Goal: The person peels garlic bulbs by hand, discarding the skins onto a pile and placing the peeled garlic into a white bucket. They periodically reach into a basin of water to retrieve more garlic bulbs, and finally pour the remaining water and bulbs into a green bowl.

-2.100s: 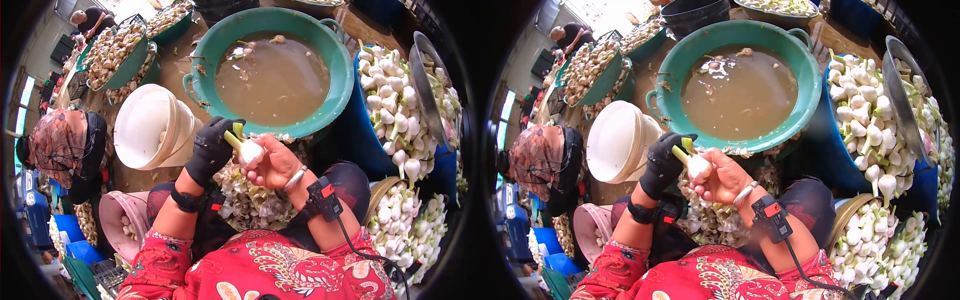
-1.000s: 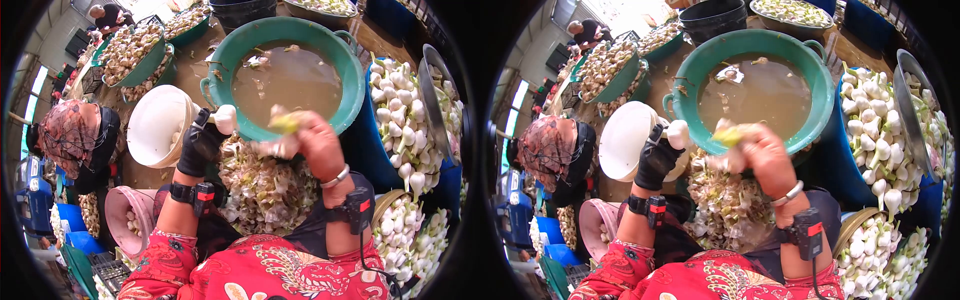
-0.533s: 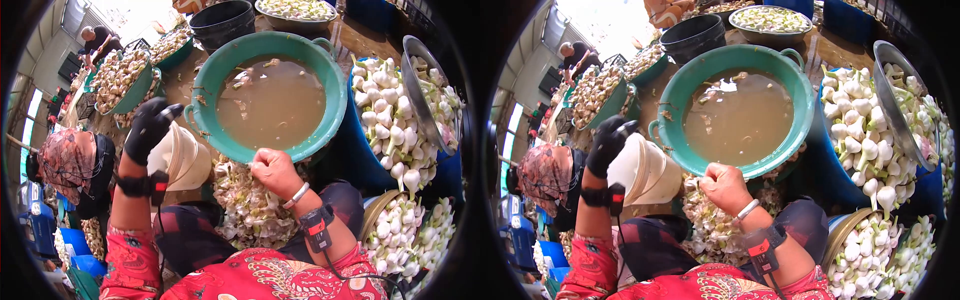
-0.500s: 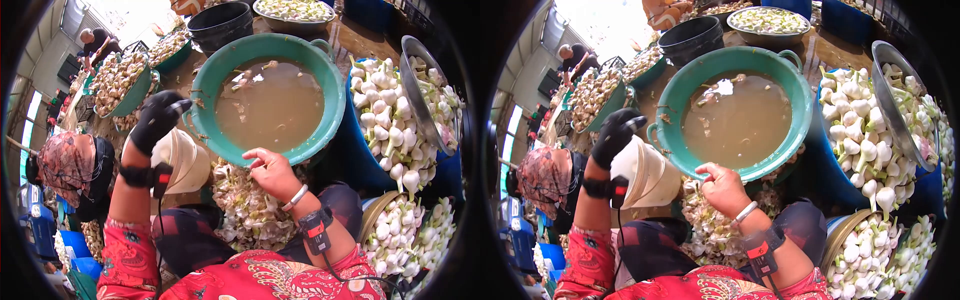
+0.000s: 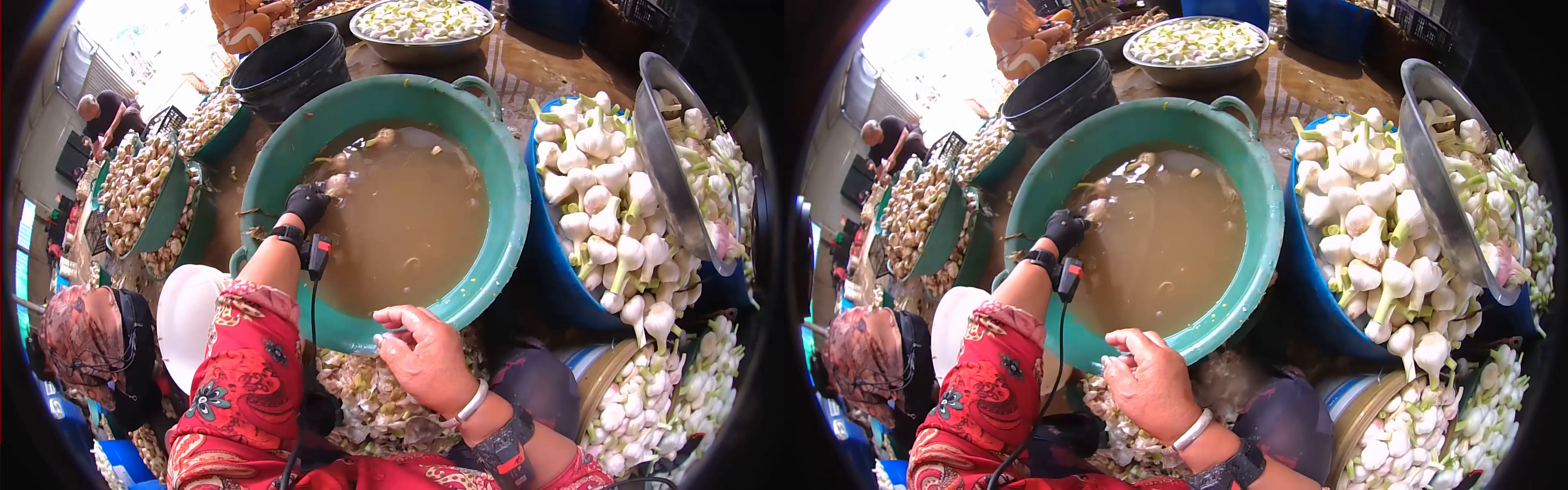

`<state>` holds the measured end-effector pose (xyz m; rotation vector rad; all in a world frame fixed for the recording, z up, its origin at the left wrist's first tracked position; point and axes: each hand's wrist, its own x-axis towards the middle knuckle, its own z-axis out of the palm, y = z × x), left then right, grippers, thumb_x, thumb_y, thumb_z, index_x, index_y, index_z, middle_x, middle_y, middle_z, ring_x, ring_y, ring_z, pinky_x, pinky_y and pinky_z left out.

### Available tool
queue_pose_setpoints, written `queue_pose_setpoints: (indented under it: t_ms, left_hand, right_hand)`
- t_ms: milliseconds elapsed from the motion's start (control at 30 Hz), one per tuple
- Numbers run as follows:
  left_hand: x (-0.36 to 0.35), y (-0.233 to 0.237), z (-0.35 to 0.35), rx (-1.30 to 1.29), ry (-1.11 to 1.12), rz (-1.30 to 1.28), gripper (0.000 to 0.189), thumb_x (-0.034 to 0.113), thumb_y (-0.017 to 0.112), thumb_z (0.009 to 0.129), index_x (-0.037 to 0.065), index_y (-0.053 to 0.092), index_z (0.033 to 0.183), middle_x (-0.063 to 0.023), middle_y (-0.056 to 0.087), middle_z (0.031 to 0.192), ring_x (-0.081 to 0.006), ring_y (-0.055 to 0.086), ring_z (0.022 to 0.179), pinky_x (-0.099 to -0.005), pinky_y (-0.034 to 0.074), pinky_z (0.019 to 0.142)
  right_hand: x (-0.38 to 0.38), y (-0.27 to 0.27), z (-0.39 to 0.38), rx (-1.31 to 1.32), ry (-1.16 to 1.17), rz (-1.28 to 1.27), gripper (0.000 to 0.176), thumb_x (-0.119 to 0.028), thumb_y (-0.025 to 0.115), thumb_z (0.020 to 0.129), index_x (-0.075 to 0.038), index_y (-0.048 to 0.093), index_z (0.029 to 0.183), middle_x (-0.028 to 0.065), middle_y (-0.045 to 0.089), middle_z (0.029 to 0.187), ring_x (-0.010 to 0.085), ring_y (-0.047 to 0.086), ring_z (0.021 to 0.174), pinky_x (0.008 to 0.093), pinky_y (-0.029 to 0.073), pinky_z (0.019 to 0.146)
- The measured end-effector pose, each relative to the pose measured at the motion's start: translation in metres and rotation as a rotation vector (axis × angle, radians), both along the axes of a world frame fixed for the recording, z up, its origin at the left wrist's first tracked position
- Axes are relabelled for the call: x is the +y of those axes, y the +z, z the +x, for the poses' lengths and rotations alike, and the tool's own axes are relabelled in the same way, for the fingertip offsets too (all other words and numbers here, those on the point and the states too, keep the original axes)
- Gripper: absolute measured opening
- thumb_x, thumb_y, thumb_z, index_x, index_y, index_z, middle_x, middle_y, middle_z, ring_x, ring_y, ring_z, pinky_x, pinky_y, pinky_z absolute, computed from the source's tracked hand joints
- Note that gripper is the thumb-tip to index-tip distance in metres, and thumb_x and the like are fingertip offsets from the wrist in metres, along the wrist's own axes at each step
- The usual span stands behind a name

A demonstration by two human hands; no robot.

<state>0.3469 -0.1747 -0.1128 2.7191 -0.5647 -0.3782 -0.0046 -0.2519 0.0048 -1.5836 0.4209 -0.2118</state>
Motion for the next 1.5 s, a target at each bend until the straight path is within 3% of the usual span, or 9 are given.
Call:
queue_pose_setpoints:
  t_ms: [33,167,333,567,867,933,1100,1233,1500]
  left_hand:
    - [0.011,-0.006,0.01,-0.043,-0.058,-0.045,0.027,0.027,0.062,0.081,0.003,0.07,0.075,-0.0127,0.066,0.063,-0.0302,0.066,0.064,-0.0408,0.051,0.061]
    - [0.045,0.04,-0.014,-0.304,-0.446,0.187,0.018,0.019,0.058,0.076,0.007,0.071,0.081,-0.0161,0.067,0.076,-0.0339,0.064,0.072,-0.0399,0.051,0.068]
    - [0.079,0.056,-0.051,-0.126,-0.44,0.153,0.02,0.019,0.059,0.076,0.009,0.072,0.088,-0.0136,0.068,0.091,-0.0309,0.064,0.088,-0.0397,0.049,0.081]
    - [0.051,0.063,-0.089,0.163,-0.438,0.332,0.085,0.02,0.074,0.064,0.021,0.039,0.141,-0.0302,0.045,0.131,-0.0383,0.052,0.115,-0.0407,0.044,0.095]
    - [0.03,0.001,-0.074,0.013,-0.73,0.624,0.033,0.022,0.069,0.069,0.01,0.07,0.1,-0.0137,0.069,0.094,-0.0269,0.066,0.087,-0.0353,0.051,0.079]
    - [0.035,0.06,-0.096,0.345,-0.233,0.082,0.026,0.013,0.071,0.069,0.007,0.072,0.094,-0.0124,0.068,0.078,-0.0197,0.067,0.072,-0.0328,0.052,0.066]
    - [0.075,0.141,-0.169,0.46,-0.223,-0.508,0.026,0.004,0.073,0.074,0.005,0.07,0.1,-0.0026,0.067,0.08,-0.0089,0.06,0.069,-0.0253,0.048,0.061]
    - [0.103,0.149,-0.236,0.753,-0.017,-0.991,0.04,0.005,0.064,0.08,-0.001,0.057,0.12,-0.0069,0.064,0.095,-0.0138,0.061,0.08,-0.0268,0.05,0.073]
    - [0.121,0.122,-0.275,0.819,0.139,-1.282,0.035,0.019,0.06,0.089,-0.001,0.057,0.118,-0.0065,0.063,0.099,-0.0147,0.061,0.086,-0.0313,0.052,0.08]
  right_hand:
    - [0.003,-0.001,0.001,0.003,-0.008,0.013,0.024,-0.003,0.062,0.081,0.003,0.061,0.104,0.0111,0.062,0.093,0.0146,0.063,0.079,0.0268,0.052,0.071]
    - [0.014,-0.003,-0.002,-0.042,0.006,0.002,0.023,-0.008,0.063,0.077,0.0,0.063,0.099,0.0167,0.062,0.09,0.0253,0.064,0.079,0.0325,0.053,0.07]
    - [0.025,-0.016,-0.015,-0.036,0.068,-0.008,0.02,-0.004,0.061,0.082,0.002,0.063,0.101,0.0046,0.064,0.084,0.0079,0.058,0.076,0.0241,0.049,0.07]
    - [0.015,-0.01,-0.01,-0.028,-0.022,0.04,0.016,-0.004,0.061,0.084,0.001,0.063,0.099,0.0029,0.064,0.084,0.0064,0.057,0.075,0.0227,0.049,0.068]
    - [0.011,-0.005,-0.005,-0.032,-0.009,0.008,0.02,-0.003,0.063,0.08,0.001,0.062,0.1,0.0049,0.062,0.084,0.0083,0.058,0.072,0.0244,0.05,0.067]
    - [0.014,-0.003,-0.003,-0.017,-0.052,0.067,0.027,-0.009,0.066,0.075,-0.001,0.061,0.101,0.015,0.062,0.09,0.0245,0.063,0.071,0.0337,0.052,0.067]
    - [0.029,-0.034,0.013,-0.278,-0.127,-0.237,0.071,-0.002,0.066,0.072,-0.008,0.037,0.137,0.0151,0.056,0.116,0.0219,0.062,0.092,0.0317,0.05,0.084]
    - [0.038,-0.026,0.011,-0.304,0.101,0.554,0.063,0.009,0.061,0.074,-0.006,0.044,0.132,0.0026,0.055,0.109,0.0083,0.056,0.093,0.0246,0.049,0.082]
    - [0.042,-0.017,-0.001,-0.237,0.149,0.545,0.056,0.005,0.071,0.073,-0.004,0.049,0.124,0.0042,0.06,0.102,0.0098,0.06,0.089,0.0258,0.053,0.078]
